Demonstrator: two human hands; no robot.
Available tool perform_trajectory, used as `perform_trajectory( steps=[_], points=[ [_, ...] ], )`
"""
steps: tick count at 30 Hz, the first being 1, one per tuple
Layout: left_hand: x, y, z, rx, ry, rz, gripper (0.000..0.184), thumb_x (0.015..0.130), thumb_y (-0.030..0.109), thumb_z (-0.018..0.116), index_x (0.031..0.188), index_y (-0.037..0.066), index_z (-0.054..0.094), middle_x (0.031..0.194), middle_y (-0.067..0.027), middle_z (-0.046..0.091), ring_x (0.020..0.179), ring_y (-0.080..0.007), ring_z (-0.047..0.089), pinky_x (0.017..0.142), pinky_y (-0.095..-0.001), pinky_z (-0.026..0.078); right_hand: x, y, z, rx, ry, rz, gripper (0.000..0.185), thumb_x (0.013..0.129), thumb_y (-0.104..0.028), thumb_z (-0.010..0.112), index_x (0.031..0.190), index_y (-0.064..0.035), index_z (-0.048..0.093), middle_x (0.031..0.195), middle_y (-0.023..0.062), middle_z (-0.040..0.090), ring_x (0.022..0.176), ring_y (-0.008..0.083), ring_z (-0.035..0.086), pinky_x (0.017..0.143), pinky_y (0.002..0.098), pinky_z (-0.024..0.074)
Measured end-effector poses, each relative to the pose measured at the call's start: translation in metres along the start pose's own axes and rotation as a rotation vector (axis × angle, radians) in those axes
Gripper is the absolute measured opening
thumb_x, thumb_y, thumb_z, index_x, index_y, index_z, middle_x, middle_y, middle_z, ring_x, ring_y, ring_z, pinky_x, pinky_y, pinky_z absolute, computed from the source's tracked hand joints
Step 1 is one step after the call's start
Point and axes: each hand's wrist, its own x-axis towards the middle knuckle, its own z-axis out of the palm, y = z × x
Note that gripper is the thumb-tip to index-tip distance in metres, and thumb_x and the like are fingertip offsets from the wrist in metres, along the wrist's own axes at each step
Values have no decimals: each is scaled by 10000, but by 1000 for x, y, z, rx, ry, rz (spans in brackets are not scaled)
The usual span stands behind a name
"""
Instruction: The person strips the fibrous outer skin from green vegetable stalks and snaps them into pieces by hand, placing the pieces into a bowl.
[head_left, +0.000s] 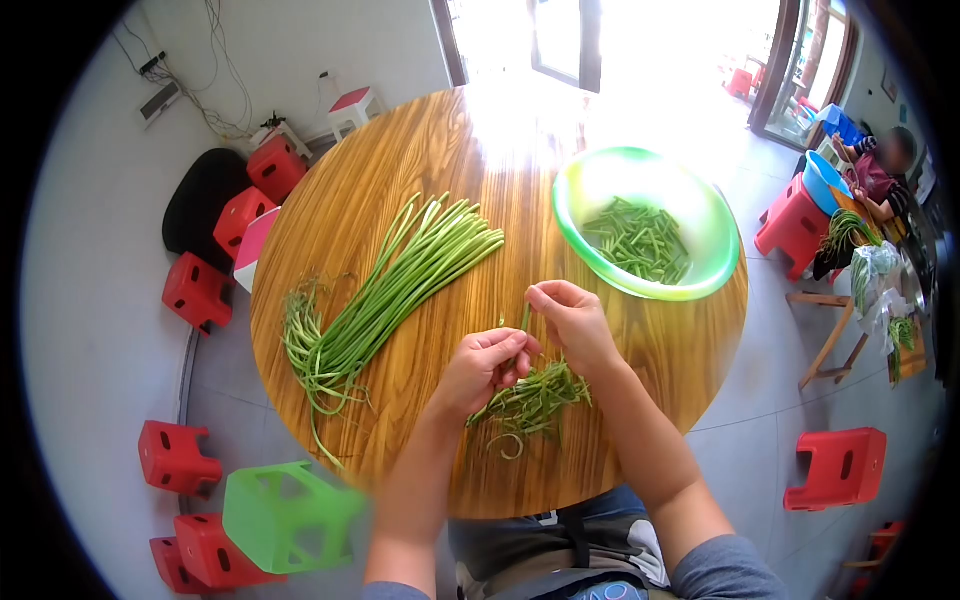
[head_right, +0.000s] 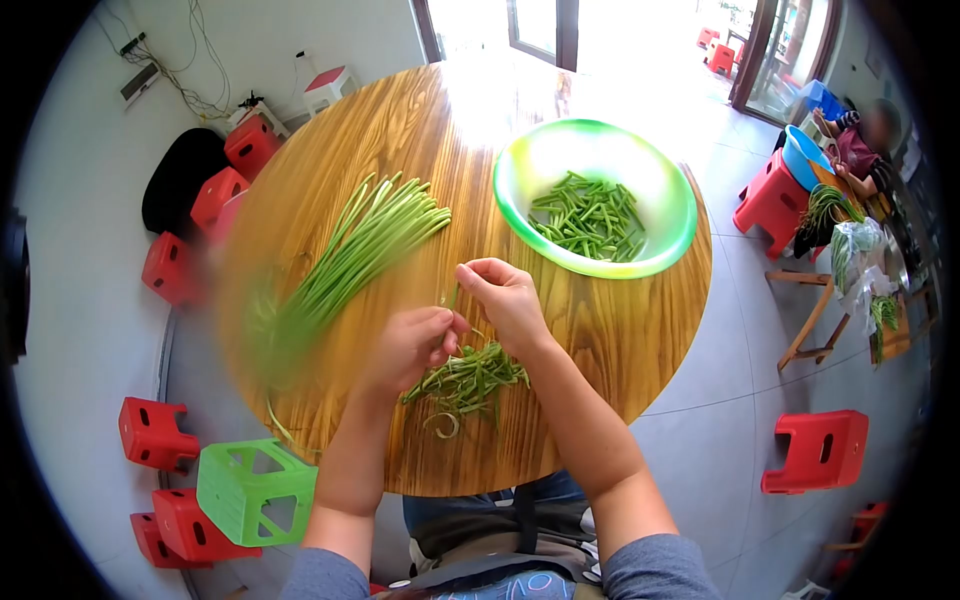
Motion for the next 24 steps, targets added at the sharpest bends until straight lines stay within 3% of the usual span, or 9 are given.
perform_trajectory(
  steps=[2, 5, 6, 9, 14, 15, 19, 23, 24],
  points=[
    [1, -1, 1, -16, 27, 14, 241, 895, 184, 481, 888, -29, 592, 665, -23, 540, 554, -82, 447, 497, -198, 354, 1, 3, 2, -77, 32, -157, 137, 817, -140, 653, 843, -10, 623, 735, 1, 565, 623, 95, 526, 511, 236, 418],
    [3, -6, 7, -102, 117, 59, 219, 891, 186, 483, 849, -4, 584, 661, -15, 526, 553, -82, 442, 490, -197, 344, -3, 8, 8, -721, 164, -857, 71, 789, -68, 646, 835, -18, 628, 760, 57, 586, 623, 161, 570, 532, 271, 453],
    [3, -10, 9, -133, 152, 70, 211, 890, 187, 484, 837, 8, 582, 663, -12, 522, 554, -82, 441, 490, -196, 341, -3, 11, 9, -717, 120, -907, 93, 754, -19, 647, 845, -24, 629, 780, 105, 590, 645, 203, 595, 571, 292, 478],
    [6, -15, 12, -227, 264, 150, 212, 915, 191, 474, 868, 12, 580, 664, -14, 532, 525, -76, 438, 470, -188, 335, -4, 16, 13, -678, 60, -977, 73, 769, -37, 653, 836, -18, 628, 759, 64, 581, 611, 145, 563, 549, 252, 449],
    [7, 10, -12, -468, 522, 173, 246, 939, 229, 449, 956, 2, 543, 631, -2, 484, 481, -70, 386, 430, -180, 284, -19, -14, 3, -252, -461, -224, 61, 791, -48, 644, 815, 4, 626, 753, 19, 558, 636, 70, 490, 562, 211, 385],
    [6, 10, -25, -531, 398, 175, 248, 940, 228, 446, 957, 0, 543, 623, 2, 473, 475, -65, 370, 422, -179, 274, -19, -19, -3, -160, -567, -48, 55, 791, -36, 640, 810, 12, 624, 755, 18, 557, 658, 62, 482, 575, 215, 376],
    [-3, 12, -47, -640, -2, 172, 279, 946, 234, 422, 950, -14, 550, 580, 18, 427, 440, -47, 300, 389, -173, 239, -13, -23, -10, -638, -827, -113, 123, 806, -114, 650, 848, 1, 649, 777, 12, 579, 690, 59, 498, 600, 222, 390],
    [-10, 14, -24, -484, -80, 136, 304, 943, 227, 396, 930, -20, 572, 572, 16, 437, 427, -48, 298, 387, -178, 242, -8, -22, -6, -645, -385, 73, 212, 850, -227, 607, 841, -24, 666, 779, -24, 566, 648, 75, 506, 583, 226, 406],
    [-9, 13, -19, -412, -73, 128, 297, 940, 220, 398, 927, -19, 575, 574, 17, 443, 428, -49, 301, 388, -181, 243, -6, -18, -5, -599, -295, -12, 277, 892, -271, 550, 861, -16, 654, 702, -42, 525, 574, 78, 469, 540, 221, 391]
  ],
)
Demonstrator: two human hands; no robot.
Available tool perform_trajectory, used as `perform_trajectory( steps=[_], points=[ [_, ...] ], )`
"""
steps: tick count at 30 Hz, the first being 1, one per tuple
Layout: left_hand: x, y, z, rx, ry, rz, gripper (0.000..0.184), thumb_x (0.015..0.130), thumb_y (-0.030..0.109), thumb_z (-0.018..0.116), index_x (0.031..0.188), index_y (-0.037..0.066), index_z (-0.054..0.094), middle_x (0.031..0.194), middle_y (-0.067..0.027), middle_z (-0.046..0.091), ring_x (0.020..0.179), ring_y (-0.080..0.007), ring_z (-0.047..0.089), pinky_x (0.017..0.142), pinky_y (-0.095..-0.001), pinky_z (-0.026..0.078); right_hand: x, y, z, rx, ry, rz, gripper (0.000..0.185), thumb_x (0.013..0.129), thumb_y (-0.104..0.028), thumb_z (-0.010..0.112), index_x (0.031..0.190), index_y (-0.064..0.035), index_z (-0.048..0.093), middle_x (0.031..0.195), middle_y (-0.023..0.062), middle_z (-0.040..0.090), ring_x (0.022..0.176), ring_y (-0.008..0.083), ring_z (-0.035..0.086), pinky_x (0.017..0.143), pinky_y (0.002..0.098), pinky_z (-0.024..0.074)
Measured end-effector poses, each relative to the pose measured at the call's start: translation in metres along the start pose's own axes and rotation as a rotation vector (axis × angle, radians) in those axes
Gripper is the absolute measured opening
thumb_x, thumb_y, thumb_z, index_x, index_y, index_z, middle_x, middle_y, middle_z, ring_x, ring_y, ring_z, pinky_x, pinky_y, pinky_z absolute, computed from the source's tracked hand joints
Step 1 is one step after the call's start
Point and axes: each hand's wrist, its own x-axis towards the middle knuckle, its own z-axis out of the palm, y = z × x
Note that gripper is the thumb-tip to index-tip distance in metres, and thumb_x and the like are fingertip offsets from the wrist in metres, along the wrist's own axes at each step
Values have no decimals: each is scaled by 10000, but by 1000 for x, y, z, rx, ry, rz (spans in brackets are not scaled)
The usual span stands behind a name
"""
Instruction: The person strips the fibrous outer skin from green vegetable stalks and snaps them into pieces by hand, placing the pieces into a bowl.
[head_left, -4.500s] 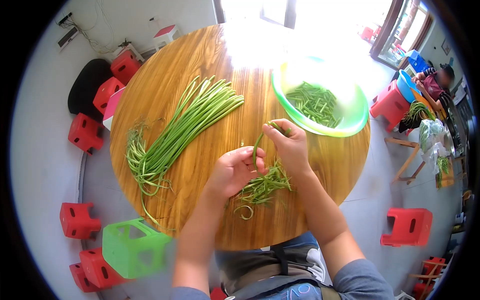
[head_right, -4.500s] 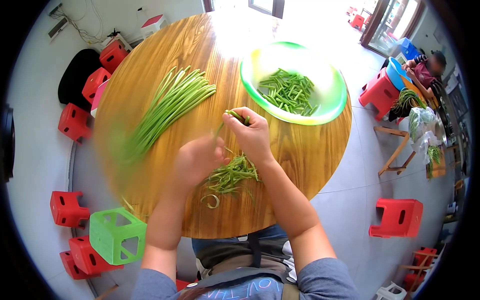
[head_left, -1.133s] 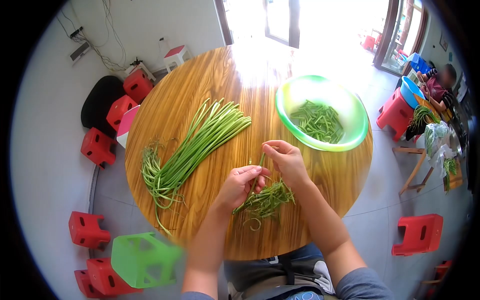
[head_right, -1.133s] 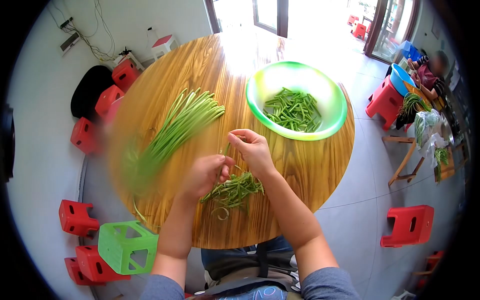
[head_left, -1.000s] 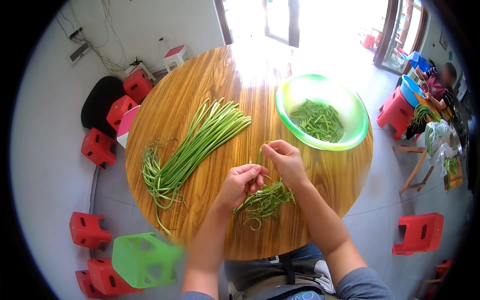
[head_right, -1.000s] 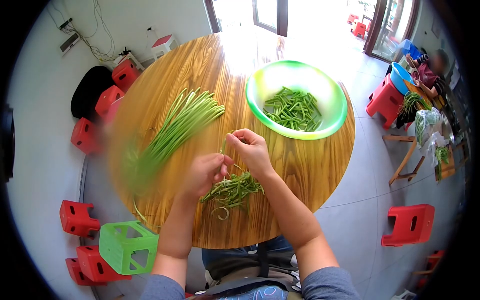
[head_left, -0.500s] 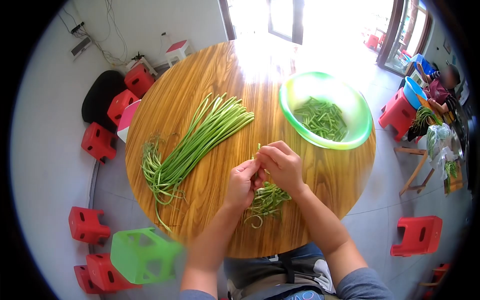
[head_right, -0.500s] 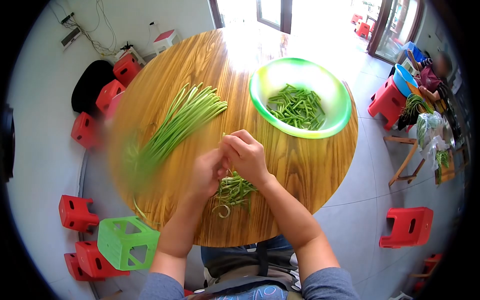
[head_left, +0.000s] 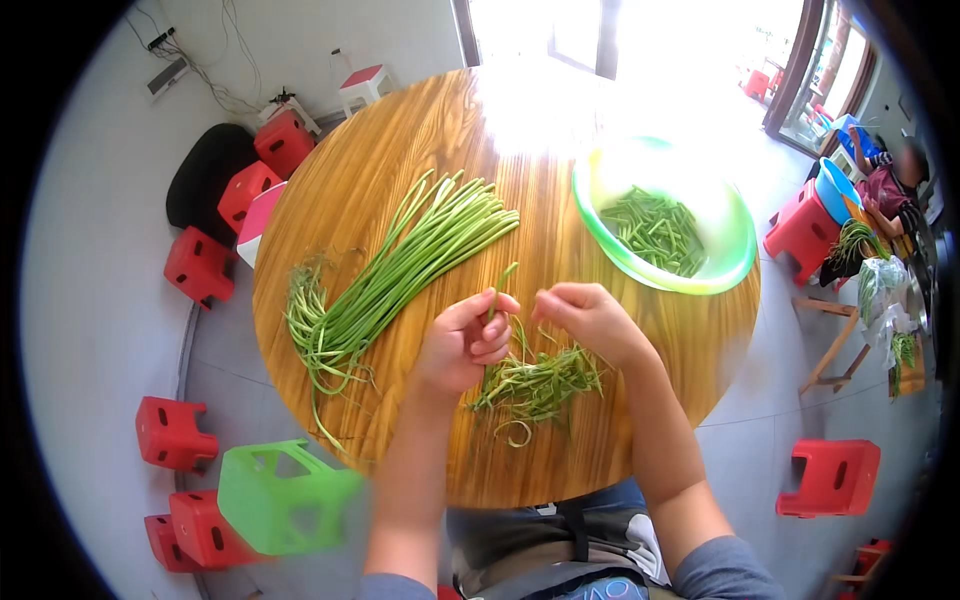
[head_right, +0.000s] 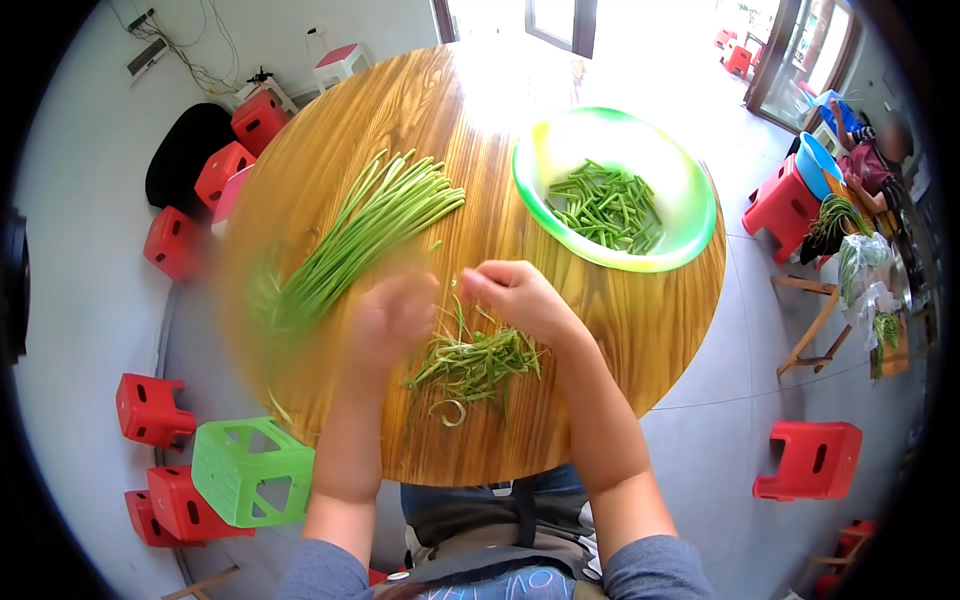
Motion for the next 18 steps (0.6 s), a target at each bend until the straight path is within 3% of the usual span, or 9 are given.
perform_trajectory(
  steps=[3, 8, 14, 17, 18],
  points=[
    [2, -9, 9, 156, 68, -60, 279, 919, 220, 425, 911, -10, 582, 605, -5, 469, 448, -65, 326, 400, -191, 252, 2, -2, 4, 565, -56, 127, 283, 903, -303, 538, 865, -39, 632, 604, -52, 466, 525, 73, 441, 465, 215, 360],
    [10, -26, 11, 140, 95, -136, 214, 898, 208, 441, 884, 23, 549, 674, -52, 529, 503, -94, 433, 424, -220, 329, 7, 8, 16, 894, 26, 134, 199, 867, -194, 597, 840, 3, 600, 581, -27, 435, 474, 55, 387, 424, 194, 297],
    [9, -23, 8, 161, 82, -166, 196, 896, 175, 428, 850, 25, 546, 652, -53, 535, 495, -105, 457, 431, -236, 357, 9, 10, 14, 901, 75, 169, 182, 873, -167, 579, 830, 10, 595, 584, -54, 394, 464, 27, 332, 425, 191, 294],
    [10, -21, 12, 225, 140, -152, 203, 897, 164, 421, 796, 29, 534, 620, -44, 515, 470, -98, 430, 408, -230, 334, 10, 15, 17, 891, 153, 154, 155, 847, -134, 604, 829, 19, 620, 602, -24, 462, 477, 43, 392, 422, 198, 335],
    [10, -22, 13, 242, 175, -141, 208, 897, 160, 419, 776, 30, 528, 609, -41, 507, 462, -96, 421, 399, -229, 325, 10, 16, 22, 567, 274, -132, 132, 830, -114, 618, 832, 18, 630, 620, -6, 490, 492, 58, 429, 432, 205, 359]
  ],
)
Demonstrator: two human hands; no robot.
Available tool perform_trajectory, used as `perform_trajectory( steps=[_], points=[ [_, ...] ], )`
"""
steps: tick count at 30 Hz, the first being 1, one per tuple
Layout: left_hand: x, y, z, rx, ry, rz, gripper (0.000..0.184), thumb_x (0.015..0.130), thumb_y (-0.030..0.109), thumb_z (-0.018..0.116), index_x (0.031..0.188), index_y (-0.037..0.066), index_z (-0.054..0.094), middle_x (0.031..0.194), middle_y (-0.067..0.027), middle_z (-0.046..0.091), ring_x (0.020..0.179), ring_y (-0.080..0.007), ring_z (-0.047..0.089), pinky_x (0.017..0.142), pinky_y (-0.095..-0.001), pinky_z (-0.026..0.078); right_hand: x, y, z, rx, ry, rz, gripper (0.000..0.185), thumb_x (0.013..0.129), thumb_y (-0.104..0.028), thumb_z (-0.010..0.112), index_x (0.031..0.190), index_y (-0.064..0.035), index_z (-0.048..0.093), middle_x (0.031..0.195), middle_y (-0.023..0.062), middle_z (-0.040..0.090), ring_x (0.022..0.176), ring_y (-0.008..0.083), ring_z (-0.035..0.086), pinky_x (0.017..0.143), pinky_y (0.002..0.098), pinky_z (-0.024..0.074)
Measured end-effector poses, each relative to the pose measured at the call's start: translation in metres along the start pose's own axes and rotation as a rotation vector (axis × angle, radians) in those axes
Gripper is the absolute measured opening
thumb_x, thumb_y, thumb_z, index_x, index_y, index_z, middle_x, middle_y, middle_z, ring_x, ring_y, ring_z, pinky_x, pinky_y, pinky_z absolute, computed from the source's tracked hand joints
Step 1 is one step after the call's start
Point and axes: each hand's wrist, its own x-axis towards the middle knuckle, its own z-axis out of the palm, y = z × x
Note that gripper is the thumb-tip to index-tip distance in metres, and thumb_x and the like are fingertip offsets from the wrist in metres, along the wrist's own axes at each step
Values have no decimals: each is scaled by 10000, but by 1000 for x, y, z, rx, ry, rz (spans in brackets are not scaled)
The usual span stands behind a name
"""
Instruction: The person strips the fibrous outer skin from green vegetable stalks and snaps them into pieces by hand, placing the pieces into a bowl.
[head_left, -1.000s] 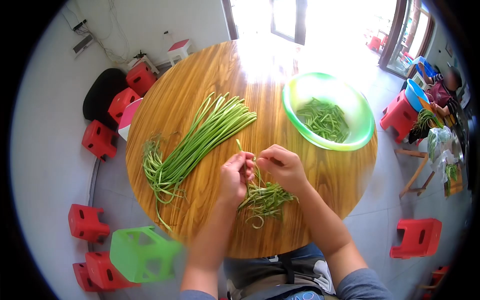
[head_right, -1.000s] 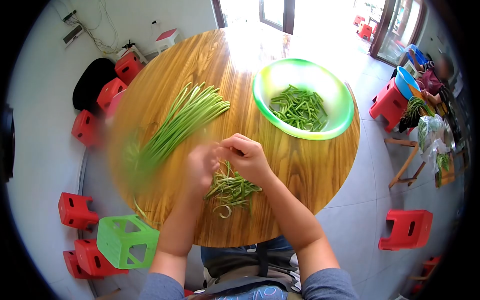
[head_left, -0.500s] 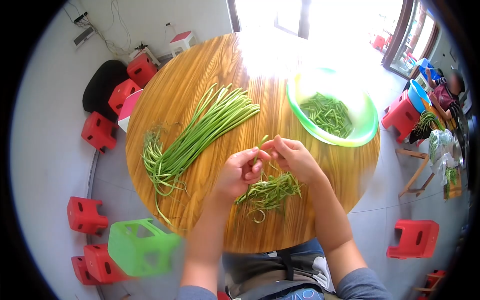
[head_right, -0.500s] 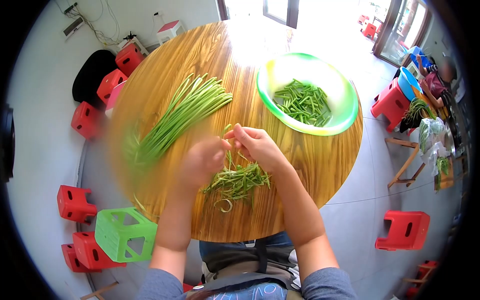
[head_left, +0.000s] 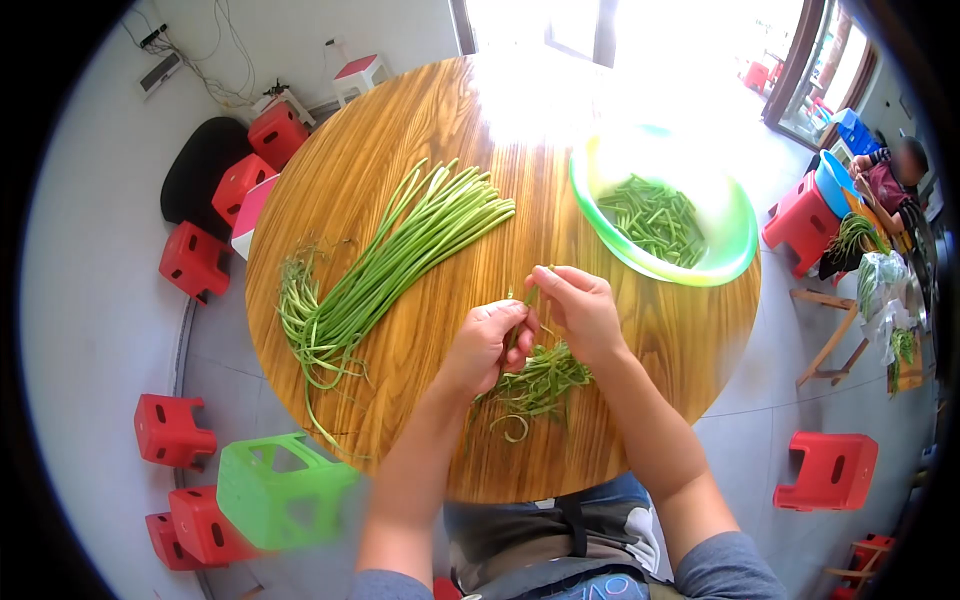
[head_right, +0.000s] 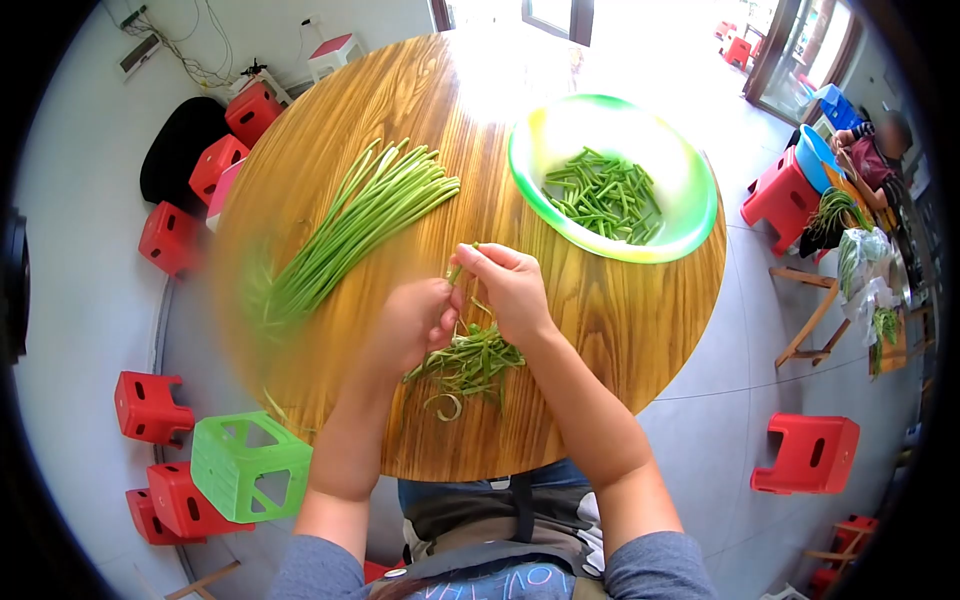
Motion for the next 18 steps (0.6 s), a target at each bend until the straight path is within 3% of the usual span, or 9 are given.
perform_trajectory(
  steps=[2, 6, 9, 15, 18],
  points=[
    [2, -2, 1, 22, 87, 39, 217, 899, 155, 411, 749, 38, 516, 601, -38, 497, 448, -92, 405, 383, -227, 306, -5, 6, 9, -581, 9, -669, 100, 795, -75, 646, 839, 14, 650, 655, 30, 546, 523, 88, 501, 452, 220, 408],
    [5, -7, -5, 12, 117, 121, 217, 892, 150, 407, 729, 43, 503, 590, -40, 487, 434, -93, 393, 361, -231, 283, -10, 10, 13, -758, -70, -854, 119, 737, -18, 681, 851, 8, 658, 720, 84, 582, 586, 173, 584, 502, 266, 468],
    [4, -7, -9, 21, 93, 127, 213, 883, 150, 403, 738, 35, 510, 584, -44, 484, 417, -96, 381, 352, -235, 278, -9, 11, 12, -800, -111, -935, 111, 744, -24, 675, 846, 12, 650, 719, 87, 579, 580, 180, 581, 496, 274, 468],
    [-6, 9, -9, 24, 18, -1, 222, 883, 177, 400, 787, 21, 524, 577, -24, 468, 396, -87, 352, 347, -238, 272, 0, 9, 2, -894, -87, -899, 97, 750, -21, 668, 820, 26, 619, 683, 79, 550, 563, 165, 562, 516, 260, 461],
    [-3, 10, -25, -77, -199, 171, 229, 906, 193, 394, 835, 17, 521, 582, -7, 455, 400, -75, 332, 359, -223, 263, 7, 11, -1, -748, -27, -812, 84, 816, -91, 622, 812, -9, 603, 666, 51, 536, 514, 119, 488, 478, 225, 395]
  ],
)
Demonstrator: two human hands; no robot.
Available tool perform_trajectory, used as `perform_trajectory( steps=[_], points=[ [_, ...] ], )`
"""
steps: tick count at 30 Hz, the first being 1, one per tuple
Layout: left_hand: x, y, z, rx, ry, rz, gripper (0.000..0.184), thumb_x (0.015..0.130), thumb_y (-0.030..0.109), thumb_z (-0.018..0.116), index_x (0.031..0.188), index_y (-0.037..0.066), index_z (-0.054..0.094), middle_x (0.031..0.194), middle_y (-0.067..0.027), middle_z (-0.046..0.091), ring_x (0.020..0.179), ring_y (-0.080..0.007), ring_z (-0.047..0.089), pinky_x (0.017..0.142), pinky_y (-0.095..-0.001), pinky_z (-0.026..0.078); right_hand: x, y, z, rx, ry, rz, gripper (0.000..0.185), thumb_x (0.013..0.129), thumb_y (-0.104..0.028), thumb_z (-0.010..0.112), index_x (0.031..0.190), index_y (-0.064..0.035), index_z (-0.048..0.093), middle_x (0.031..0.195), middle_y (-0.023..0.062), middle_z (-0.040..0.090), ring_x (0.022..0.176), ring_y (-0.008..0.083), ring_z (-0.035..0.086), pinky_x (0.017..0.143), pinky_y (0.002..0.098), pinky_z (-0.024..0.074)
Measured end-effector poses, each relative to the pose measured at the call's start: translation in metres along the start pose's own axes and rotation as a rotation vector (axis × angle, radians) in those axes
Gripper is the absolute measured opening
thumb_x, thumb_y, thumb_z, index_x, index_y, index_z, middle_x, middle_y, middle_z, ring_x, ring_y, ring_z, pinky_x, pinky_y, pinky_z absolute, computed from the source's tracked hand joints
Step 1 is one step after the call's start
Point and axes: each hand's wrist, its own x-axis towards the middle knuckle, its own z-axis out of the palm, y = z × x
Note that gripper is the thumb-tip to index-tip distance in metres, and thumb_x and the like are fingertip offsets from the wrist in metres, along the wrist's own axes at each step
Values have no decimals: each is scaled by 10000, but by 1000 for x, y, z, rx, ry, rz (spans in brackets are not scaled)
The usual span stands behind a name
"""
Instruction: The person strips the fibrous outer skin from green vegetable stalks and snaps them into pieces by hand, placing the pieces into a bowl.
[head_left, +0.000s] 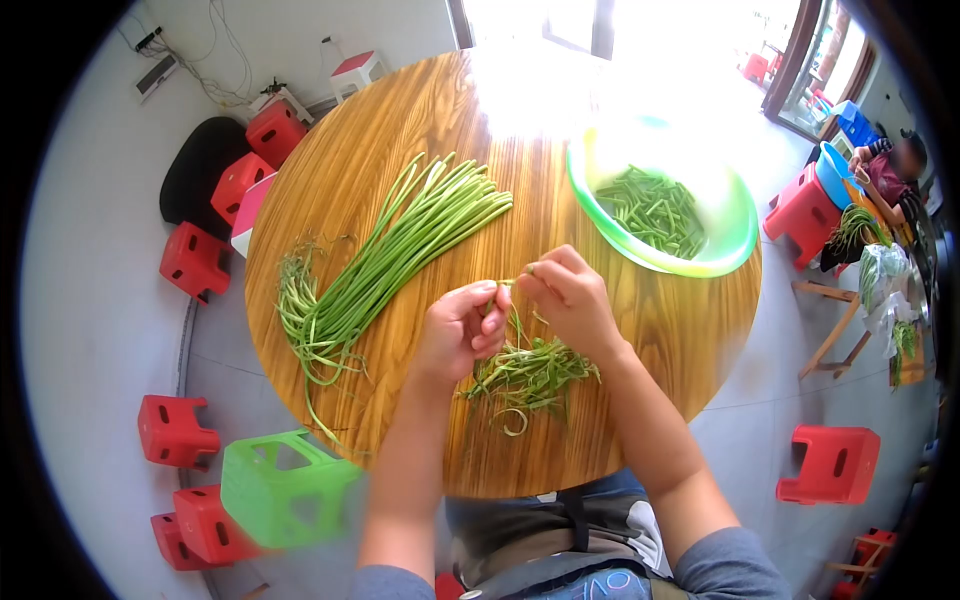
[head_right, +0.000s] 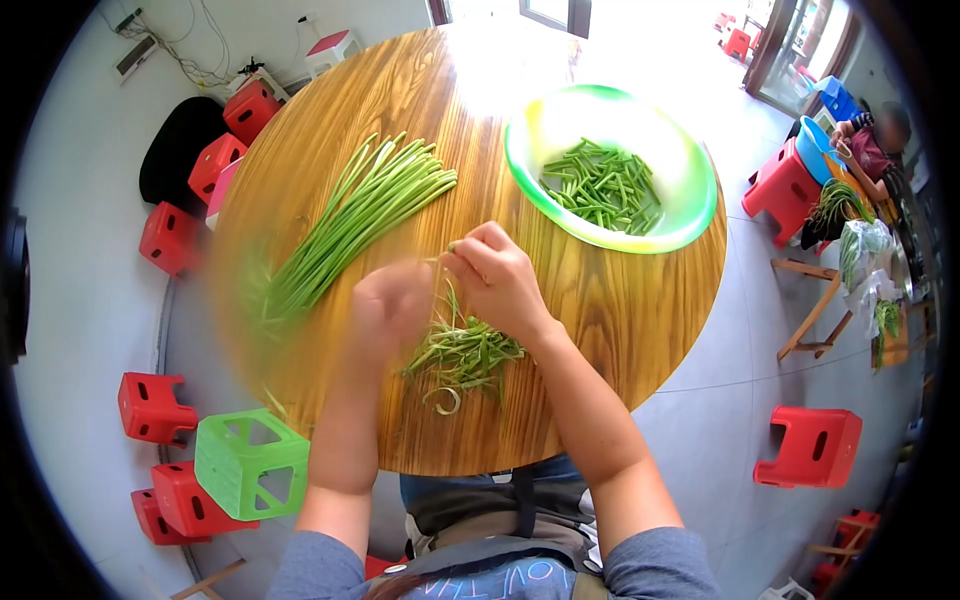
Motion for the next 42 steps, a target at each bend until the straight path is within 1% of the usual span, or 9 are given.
perform_trajectory(
  steps=[4, 7, 11, 19, 26, 32, 35, 40, 42],
  points=[
    [2, 0, -4, -229, -113, 62, 262, 949, 215, 378, 942, -3, 524, 593, -1, 447, 413, -60, 309, 374, -196, 246, 4, 1, -20, 775, -131, 866, 197, 916, -269, 468, 843, -99, 538, 720, 21, 541, 496, 65, 326, 440, 179, 246],
    [-1, 5, 6, -57, -18, 65, 277, 953, 226, 398, 985, -14, 535, 604, -5, 468, 421, -42, 301, 381, -181, 232, 11, 0, -24, 1290, 13, 995, 171, 911, -230, 452, 836, -87, 511, 753, 35, 549, 532, 55, 330, 434, 179, 264],
    [-3, 4, 15, 110, 18, -14, 269, 950, 229, 434, 1002, -9, 549, 647, -20, 524, 434, -26, 303, 390, -168, 225, 5, 5, -17, 1441, -153, 1016, 168, 901, -225, 459, 845, -79, 517, 704, 13, 530, 517, 57, 375, 399, 178, 285],
    [-2, 3, 23, 147, 135, -61, 250, 943, 216, 460, 946, -5, 576, 685, -30, 558, 465, -33, 348, 415, -162, 256, 3, -4, -10, 1142, -104, 1025, 167, 833, -193, 645, 865, -47, 572, 676, -31, 525, 546, 39, 438, 443, 169, 315],
    [3, -1, 21, 167, 123, -109, 239, 939, 179, 451, 932, -27, 572, 743, -77, 601, 559, -95, 497, 504, -217, 411, 7, -16, -10, 798, -74, 943, 87, 831, -108, 628, 856, -28, 603, 684, -6, 567, 585, 22, 446, 474, 177, 317],
    [8, -15, 14, 184, 190, -30, 222, 935, 163, 447, 937, -32, 552, 813, -126, 628, 667, -172, 604, 594, -285, 503, -4, -4, -5, 272, -85, 303, 99, 776, -35, 643, 842, 30, 606, 729, -3, 554, 646, 56, 536, 552, 208, 431],
    [10, -24, 11, 150, 259, 47, 204, 937, 156, 438, 955, -14, 548, 823, -118, 626, 668, -175, 605, 588, -287, 500, -4, -9, -5, 514, -223, 404, 83, 766, 1, 627, 836, 41, 608, 738, 0, 547, 587, 68, 503, 542, 226, 432],
    [13, -17, -12, -330, 320, 44, 184, 940, 167, 431, 1011, 38, 541, 770, -73, 600, 595, -139, 550, 537, -242, 460, 3, -9, -28, 1175, -213, 780, 52, 779, 30, 551, 729, 14, 549, 665, -25, 452, 509, 26, 358, 443, 193, 239],
    [13, -8, -25, -436, 296, 64, 181, 941, 175, 435, 1024, 49, 534, 738, -57, 579, 547, -110, 486, 494, -220, 411, 6, -8, -39, 1143, -372, 815, 50, 778, 1, 573, 732, 11, 555, 646, -32, 450, 514, 28, 368, 438, 196, 241]
  ],
)
